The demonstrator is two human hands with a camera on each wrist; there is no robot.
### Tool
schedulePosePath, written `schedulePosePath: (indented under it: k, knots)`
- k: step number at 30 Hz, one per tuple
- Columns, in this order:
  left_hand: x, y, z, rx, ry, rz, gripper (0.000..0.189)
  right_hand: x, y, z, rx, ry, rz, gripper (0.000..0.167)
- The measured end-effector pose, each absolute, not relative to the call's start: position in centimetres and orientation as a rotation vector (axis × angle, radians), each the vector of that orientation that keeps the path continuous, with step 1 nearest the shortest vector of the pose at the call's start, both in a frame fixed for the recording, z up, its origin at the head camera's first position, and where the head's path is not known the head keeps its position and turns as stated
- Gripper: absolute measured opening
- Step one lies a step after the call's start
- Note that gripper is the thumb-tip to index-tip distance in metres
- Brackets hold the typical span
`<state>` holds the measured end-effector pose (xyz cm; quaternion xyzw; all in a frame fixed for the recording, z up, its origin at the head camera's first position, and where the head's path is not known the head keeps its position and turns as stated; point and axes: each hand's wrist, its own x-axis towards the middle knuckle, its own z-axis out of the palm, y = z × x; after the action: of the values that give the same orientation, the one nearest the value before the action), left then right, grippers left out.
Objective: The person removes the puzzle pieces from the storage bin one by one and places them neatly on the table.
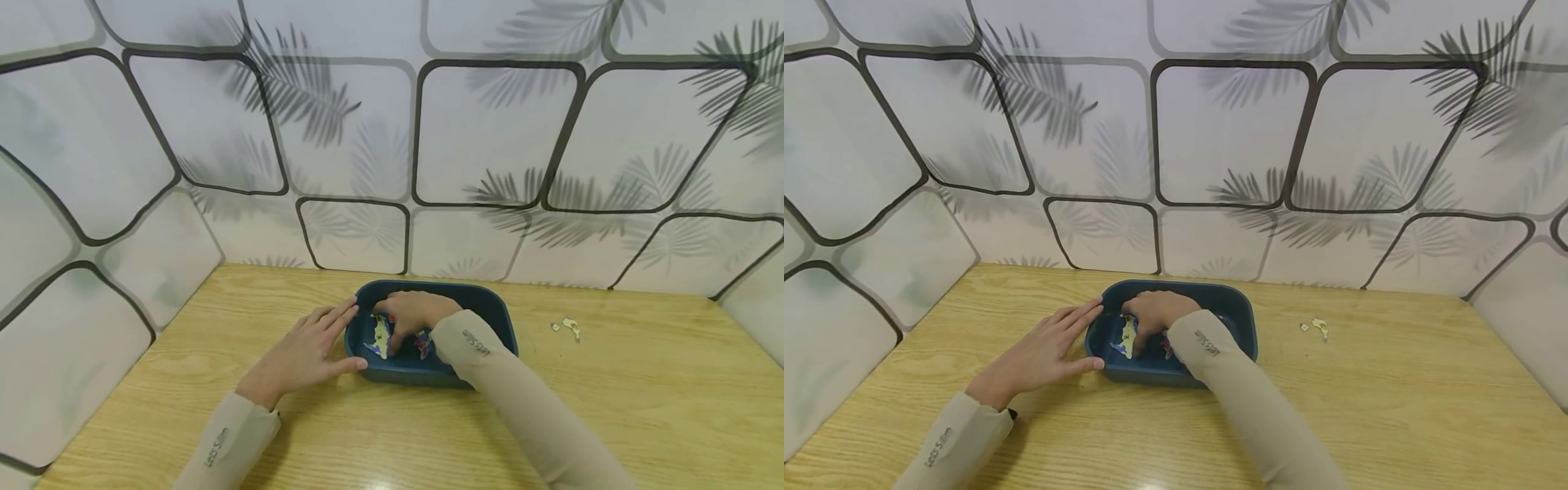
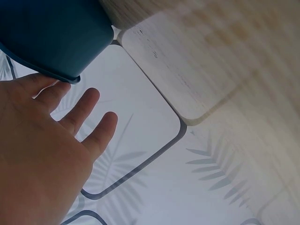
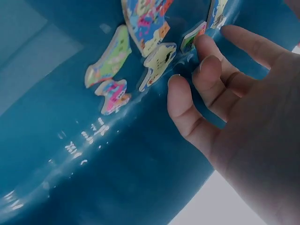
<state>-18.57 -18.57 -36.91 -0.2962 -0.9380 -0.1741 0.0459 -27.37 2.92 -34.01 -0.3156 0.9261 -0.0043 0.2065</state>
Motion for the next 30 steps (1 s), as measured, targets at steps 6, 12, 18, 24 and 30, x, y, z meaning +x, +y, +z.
schedulePosePath:
  k: [6, 12, 18, 24, 30]
  knots:
    - [-18.6, -18.5, -36.8, -0.903, -2.876, -0.537, 0.091, -27.4, 2.4, -34.2, -0.908, 2.588, 0.028, 0.085]
    - [-18.5, -18.5, -36.7, -0.888, -2.892, -0.544, 0.091, -27.2, 1.8, -34.3, -0.934, 2.583, 0.075, 0.088]
    - [-18.5, -18.5, -36.6, -0.887, -2.903, -0.537, 0.092, -27.2, 1.7, -34.5, -0.927, 2.581, 0.099, 0.090]
    - [-18.6, -18.6, -36.6, -0.889, -2.911, -0.530, 0.093, -27.3, 1.8, -34.5, -0.940, 2.560, 0.002, 0.085]
    - [-18.6, -18.5, -36.6, -0.886, -2.925, -0.529, 0.093, -27.4, 2.0, -34.7, -0.926, 2.544, -0.068, 0.079]
